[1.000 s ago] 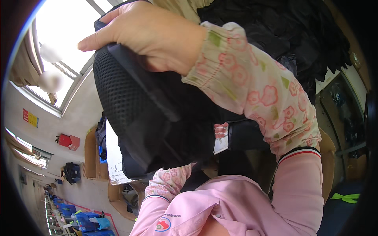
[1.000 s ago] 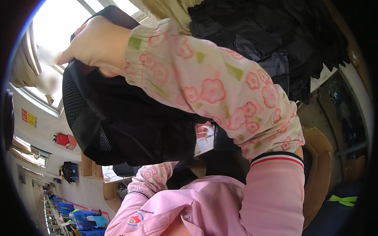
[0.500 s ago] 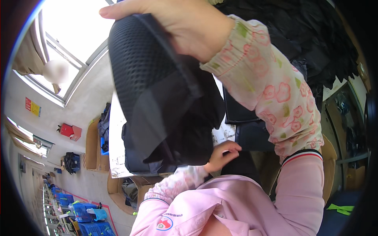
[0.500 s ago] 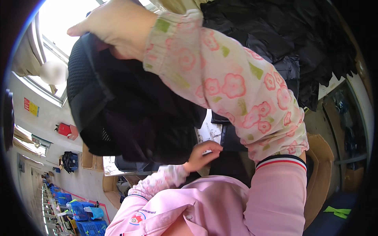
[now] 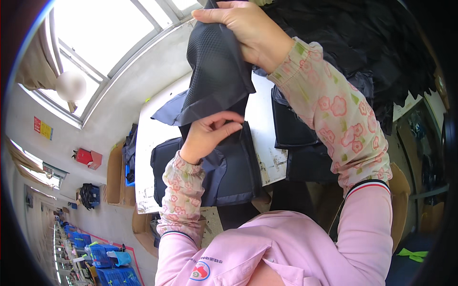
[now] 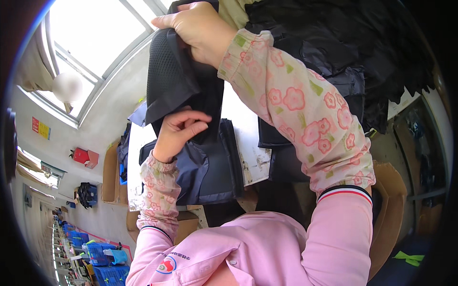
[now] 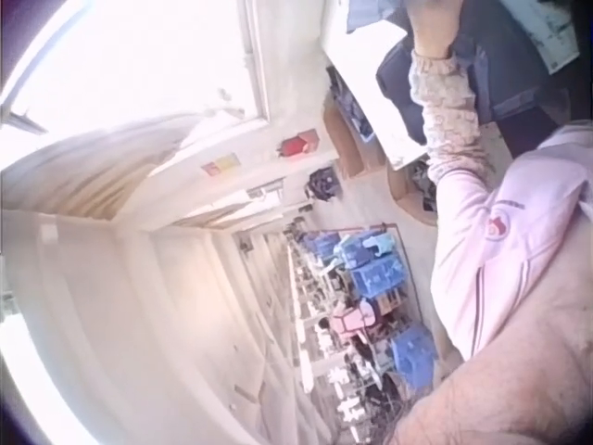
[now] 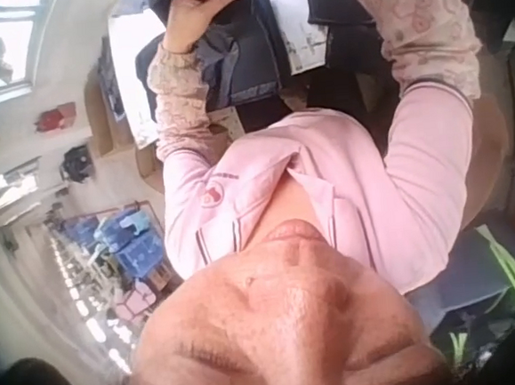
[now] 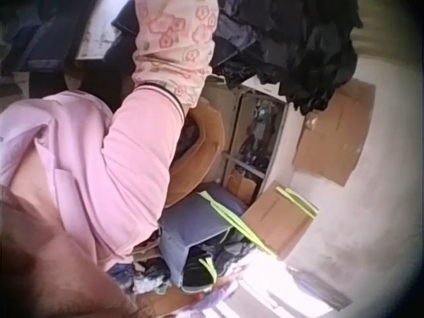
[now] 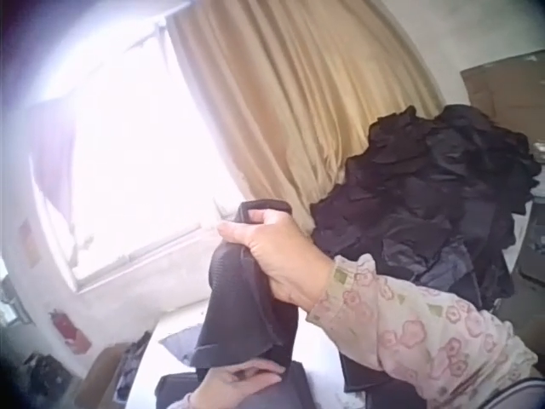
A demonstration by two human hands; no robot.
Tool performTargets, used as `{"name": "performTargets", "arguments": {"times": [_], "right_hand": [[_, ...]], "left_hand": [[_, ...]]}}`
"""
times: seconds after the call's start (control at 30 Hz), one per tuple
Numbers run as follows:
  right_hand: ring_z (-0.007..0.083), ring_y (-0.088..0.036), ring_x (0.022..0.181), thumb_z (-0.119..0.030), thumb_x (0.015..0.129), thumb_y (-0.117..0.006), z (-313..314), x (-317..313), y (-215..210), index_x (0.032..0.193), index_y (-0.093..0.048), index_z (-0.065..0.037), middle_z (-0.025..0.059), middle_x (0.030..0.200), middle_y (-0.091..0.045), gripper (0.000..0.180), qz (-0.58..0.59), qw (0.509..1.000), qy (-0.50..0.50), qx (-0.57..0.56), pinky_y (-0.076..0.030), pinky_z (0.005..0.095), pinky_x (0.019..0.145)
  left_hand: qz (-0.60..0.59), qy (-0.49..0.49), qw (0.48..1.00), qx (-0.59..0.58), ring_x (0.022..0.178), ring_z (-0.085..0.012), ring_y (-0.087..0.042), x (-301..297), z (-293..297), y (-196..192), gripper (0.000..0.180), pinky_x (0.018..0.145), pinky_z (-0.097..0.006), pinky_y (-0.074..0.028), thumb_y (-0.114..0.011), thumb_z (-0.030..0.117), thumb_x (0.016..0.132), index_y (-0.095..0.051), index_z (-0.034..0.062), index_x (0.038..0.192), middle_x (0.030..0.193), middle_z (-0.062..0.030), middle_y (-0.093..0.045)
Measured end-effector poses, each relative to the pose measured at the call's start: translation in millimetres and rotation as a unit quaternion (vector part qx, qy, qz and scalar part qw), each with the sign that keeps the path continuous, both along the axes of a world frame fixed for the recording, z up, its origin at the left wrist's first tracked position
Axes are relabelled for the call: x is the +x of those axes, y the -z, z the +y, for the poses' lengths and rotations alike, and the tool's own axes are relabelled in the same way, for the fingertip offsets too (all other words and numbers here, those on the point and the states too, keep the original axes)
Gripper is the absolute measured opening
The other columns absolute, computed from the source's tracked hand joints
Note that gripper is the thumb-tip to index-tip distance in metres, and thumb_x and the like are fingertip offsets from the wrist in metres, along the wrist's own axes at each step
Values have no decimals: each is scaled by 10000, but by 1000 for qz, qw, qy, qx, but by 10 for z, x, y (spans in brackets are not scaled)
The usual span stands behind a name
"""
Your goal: Sorting and inspecting black fabric panels or padded garment pieces at a workstation.
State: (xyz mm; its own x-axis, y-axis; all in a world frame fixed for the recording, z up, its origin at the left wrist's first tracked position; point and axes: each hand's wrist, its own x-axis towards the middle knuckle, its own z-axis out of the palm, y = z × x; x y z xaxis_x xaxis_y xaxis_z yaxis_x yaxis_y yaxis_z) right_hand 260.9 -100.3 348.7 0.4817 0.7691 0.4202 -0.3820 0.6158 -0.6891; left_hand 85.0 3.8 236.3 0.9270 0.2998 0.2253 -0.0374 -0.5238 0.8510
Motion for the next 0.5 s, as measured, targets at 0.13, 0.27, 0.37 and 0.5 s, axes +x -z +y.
{"name": "performTargets", "arguments": {"times": [0.13, 0.27, 0.37, 0.5], "right_hand": [[211, -622, 591, -60, 904, -615, -57, -75, 99, 953, -569, 27, 105, 752, -609, 110, -6, 993, 118, 29, -530, 350, 516], [195, -658, 734, -38, 833, -720, 139, 9, 240, 1160, -511, 123, 152, 914, -640, 419, 4, 999, 29, 19, -559, 310, 623], [185, -640, 716, -33, 832, -716, 235, -66, 300, 1150, -508, 122, 145, 929, -630, 410, 21, 999, 45, 7, -539, 321, 593], [133, -588, 653, -32, 818, -723, 233, 10, 318, 1057, -564, 67, 90, 824, -619, 304, 45, 995, 85, -4, -472, 275, 534]], "left_hand": [[-192, -31, 981, 11, 978, -148, -599, 79, 72, 76, 381, 899, -290, -454, -740, -6, 804, -624, 3, 1167, 1108, -47, -641], [-183, -4, 983, 30, 1003, -158, -612, 270, 179, 26, 363, 907, -303, -470, -762, 52, 810, -640, -10, 1147, 1123, -62, -661], [-69, 18, 992, 108, 982, -150, -620, 293, 122, -54, 375, 890, -297, -483, -788, 93, 798, -651, -20, 1128, 1113, -55, -668], [-57, 68, 995, 56, 971, -148, -621, 311, -1, 84, 341, 891, -290, -479, -787, 121, 805, -663, -14, 1093, 1056, -67, -683]]}}
